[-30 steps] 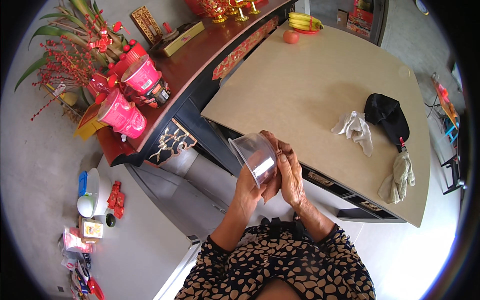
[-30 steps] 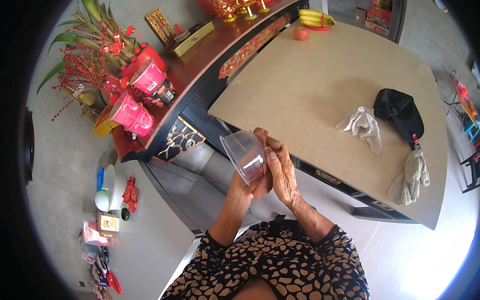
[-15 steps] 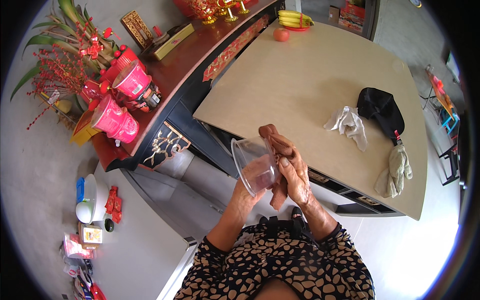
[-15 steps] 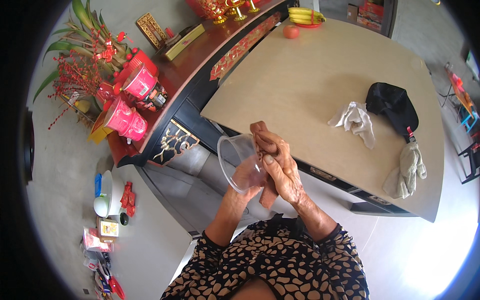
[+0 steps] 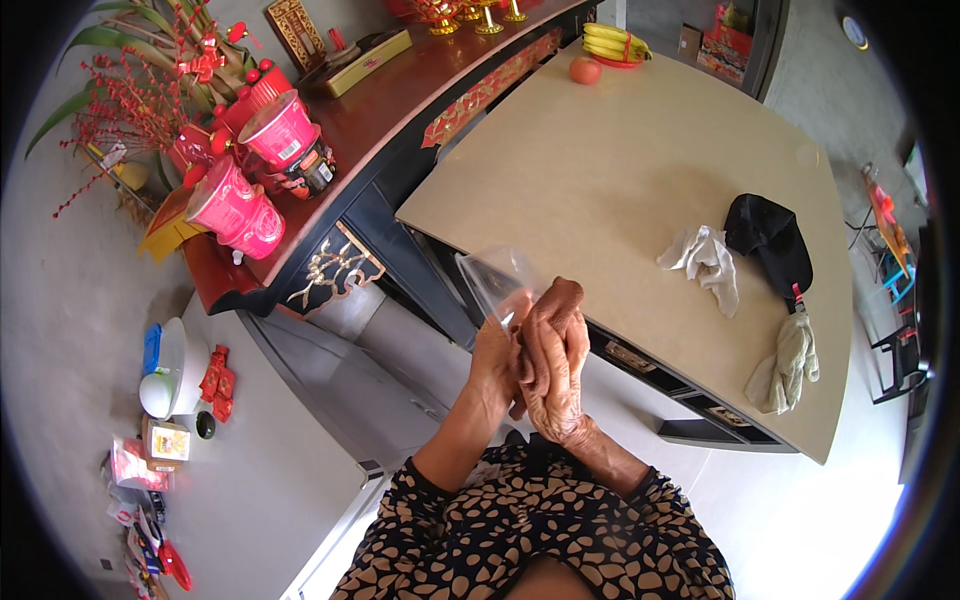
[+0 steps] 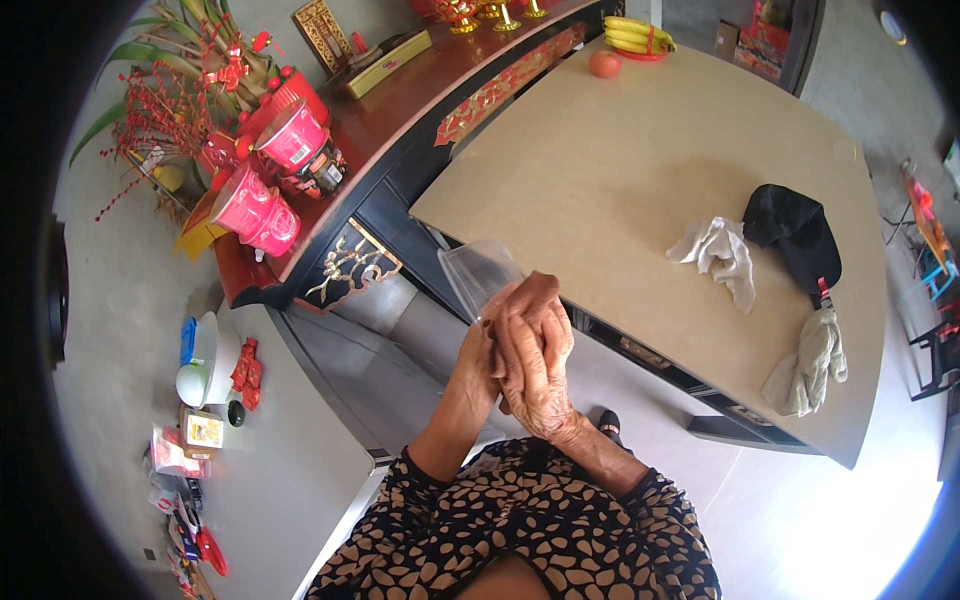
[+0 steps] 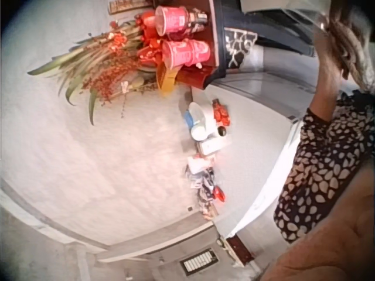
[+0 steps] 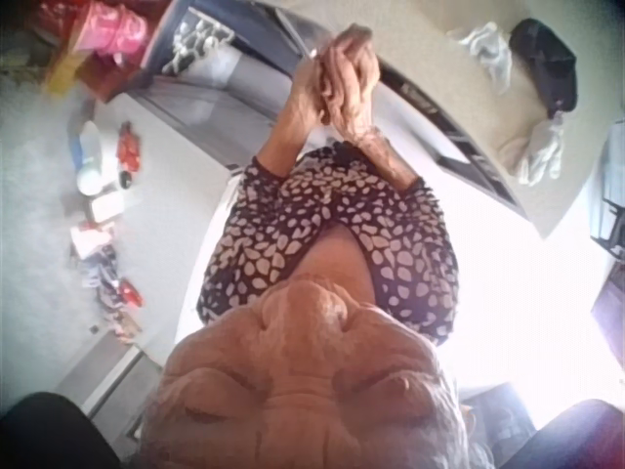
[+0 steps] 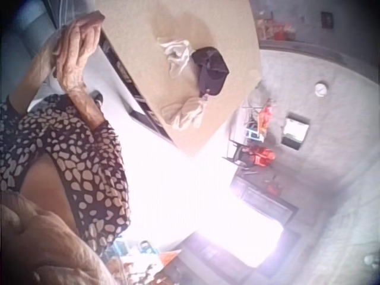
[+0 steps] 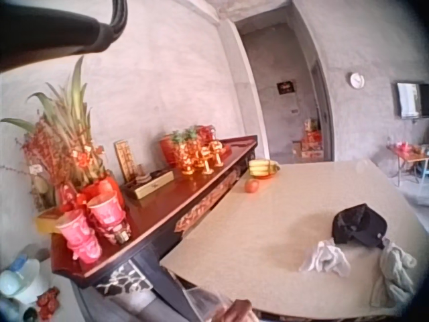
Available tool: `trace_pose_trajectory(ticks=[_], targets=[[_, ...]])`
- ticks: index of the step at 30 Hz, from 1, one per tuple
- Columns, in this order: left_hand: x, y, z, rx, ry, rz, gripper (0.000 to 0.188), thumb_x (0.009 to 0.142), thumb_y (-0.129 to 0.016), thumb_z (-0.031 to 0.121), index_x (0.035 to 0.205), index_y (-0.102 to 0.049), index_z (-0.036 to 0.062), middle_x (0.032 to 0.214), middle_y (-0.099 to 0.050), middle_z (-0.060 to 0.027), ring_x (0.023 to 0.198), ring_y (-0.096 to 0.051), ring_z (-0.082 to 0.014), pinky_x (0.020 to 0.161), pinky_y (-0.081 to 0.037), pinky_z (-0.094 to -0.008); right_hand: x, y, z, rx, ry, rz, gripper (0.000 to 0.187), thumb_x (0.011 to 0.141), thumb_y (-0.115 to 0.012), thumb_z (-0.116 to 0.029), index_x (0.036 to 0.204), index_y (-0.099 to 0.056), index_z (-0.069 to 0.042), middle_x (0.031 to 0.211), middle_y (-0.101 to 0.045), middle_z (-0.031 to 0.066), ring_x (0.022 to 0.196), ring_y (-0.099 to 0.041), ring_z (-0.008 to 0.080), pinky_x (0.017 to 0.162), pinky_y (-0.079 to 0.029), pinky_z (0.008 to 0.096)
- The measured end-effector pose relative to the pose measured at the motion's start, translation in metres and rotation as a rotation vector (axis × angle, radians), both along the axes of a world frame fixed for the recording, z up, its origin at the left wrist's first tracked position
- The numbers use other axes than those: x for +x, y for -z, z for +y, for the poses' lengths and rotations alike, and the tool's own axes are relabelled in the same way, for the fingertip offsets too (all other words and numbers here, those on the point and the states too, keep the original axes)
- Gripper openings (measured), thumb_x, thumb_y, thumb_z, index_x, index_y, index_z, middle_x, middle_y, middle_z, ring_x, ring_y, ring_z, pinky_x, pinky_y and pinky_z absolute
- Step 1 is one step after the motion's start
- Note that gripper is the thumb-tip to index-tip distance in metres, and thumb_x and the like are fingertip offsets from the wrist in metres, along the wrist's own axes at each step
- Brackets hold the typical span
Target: The person wipes the exterior of several small plastic containers and a clear plastic lid using a white tissue and a brown cloth. They handle the items one by one, rotating them to clean all sides, and place the cleaned containers onto a nearby shelf.
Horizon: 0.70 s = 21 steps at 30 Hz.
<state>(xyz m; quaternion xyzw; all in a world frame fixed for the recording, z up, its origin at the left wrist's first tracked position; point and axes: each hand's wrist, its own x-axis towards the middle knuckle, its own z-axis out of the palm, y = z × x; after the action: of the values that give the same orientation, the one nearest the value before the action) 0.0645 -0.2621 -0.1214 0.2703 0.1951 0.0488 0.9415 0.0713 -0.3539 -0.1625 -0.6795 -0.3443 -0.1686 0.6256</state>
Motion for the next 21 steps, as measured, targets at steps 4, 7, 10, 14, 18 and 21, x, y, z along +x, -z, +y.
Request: trace_pose_trajectory(ticks=[4, 7, 10, 14, 18, 21], targets=[[0.002, 0.012, -0.002, 0.028, -0.053, -0.197, 0.03, 0.094, -0.057, 0.024, 0.111, -0.055, -0.0009, 0.095, -0.061, -0.0076, 0.084, -0.061, -0.016, 0.07, -0.053, -0.0301, 0.024, -0.021, -0.009, -0.16, 0.11, -0.323, 0.059, 0.078, -0.068, -0.016, 0.132, -0.048, -0.006, 0.138, -0.034, 0.0235, 0.127, -0.033, 0.0487, 0.103, -0.031, 0.0577], [0.008, 0.038, 0.007, 0.194, -0.123, -0.057, 0.031, 0.092, -0.06, 0.015, 0.116, -0.051, -0.0016, 0.095, -0.061, -0.0076, 0.08, -0.061, -0.0152, 0.063, -0.053, -0.0283, 0.033, -0.039, -0.015, -0.182, 0.031, -0.16, 0.065, 0.078, -0.068, -0.018, 0.137, -0.041, -0.006, 0.139, -0.034, 0.0232, 0.127, -0.035, 0.0442, 0.103, -0.032, 0.0532], [0.0, 0.033, -0.002, 0.262, -0.248, 0.048, 0.035, 0.09, -0.06, 0.007, 0.121, -0.047, 0.0006, 0.098, -0.057, -0.0078, 0.074, -0.061, -0.0149, 0.059, -0.052, -0.0275, 0.035, -0.047, -0.009, -0.128, 0.033, 0.002, 0.059, 0.08, -0.064, -0.006, 0.135, -0.043, -0.005, 0.133, -0.042, 0.0194, 0.12, -0.046, 0.0287, 0.097, -0.041, 0.0389], [-0.005, 0.027, -0.003, 0.39, -0.256, 0.005, 0.052, 0.086, -0.067, 0.025, 0.126, -0.044, 0.0026, 0.111, -0.051, -0.0104, 0.089, -0.06, -0.0195, 0.064, -0.055, -0.0351, 0.056, -0.054, -0.008, 0.118, -0.138, 0.282, 0.052, 0.075, -0.046, 0.014, 0.125, -0.048, -0.002, 0.117, -0.054, 0.0136, 0.089, -0.052, 0.0173, 0.084, -0.046, 0.0293], [-0.007, 0.016, 0.03, 0.434, -0.069, -0.266, 0.071, 0.087, -0.058, 0.047, 0.141, -0.028, 0.0134, 0.129, -0.045, -0.0152, 0.11, -0.054, -0.029, 0.074, -0.055, -0.0499, 0.077, -0.077, -0.022, 0.093, -0.278, 0.57, 0.038, 0.083, -0.047, 0.003, 0.121, -0.053, 0.0, 0.114, -0.061, 0.0092, 0.097, -0.053, 0.0133, 0.087, -0.045, 0.0281], [-0.001, 0.019, 0.049, 0.443, 0.1, -0.426, 0.081, 0.086, -0.054, 0.055, 0.149, -0.015, 0.021, 0.14, -0.038, -0.0208, 0.122, -0.047, -0.0389, 0.078, -0.055, -0.0592, 0.084, -0.069, -0.016, 0.15, -0.43, 0.59, 0.036, 0.083, -0.048, 0.003, 0.119, -0.055, 0.0, 0.114, -0.061, 0.0082, 0.101, -0.053, 0.0142, 0.089, -0.045, 0.0282]])
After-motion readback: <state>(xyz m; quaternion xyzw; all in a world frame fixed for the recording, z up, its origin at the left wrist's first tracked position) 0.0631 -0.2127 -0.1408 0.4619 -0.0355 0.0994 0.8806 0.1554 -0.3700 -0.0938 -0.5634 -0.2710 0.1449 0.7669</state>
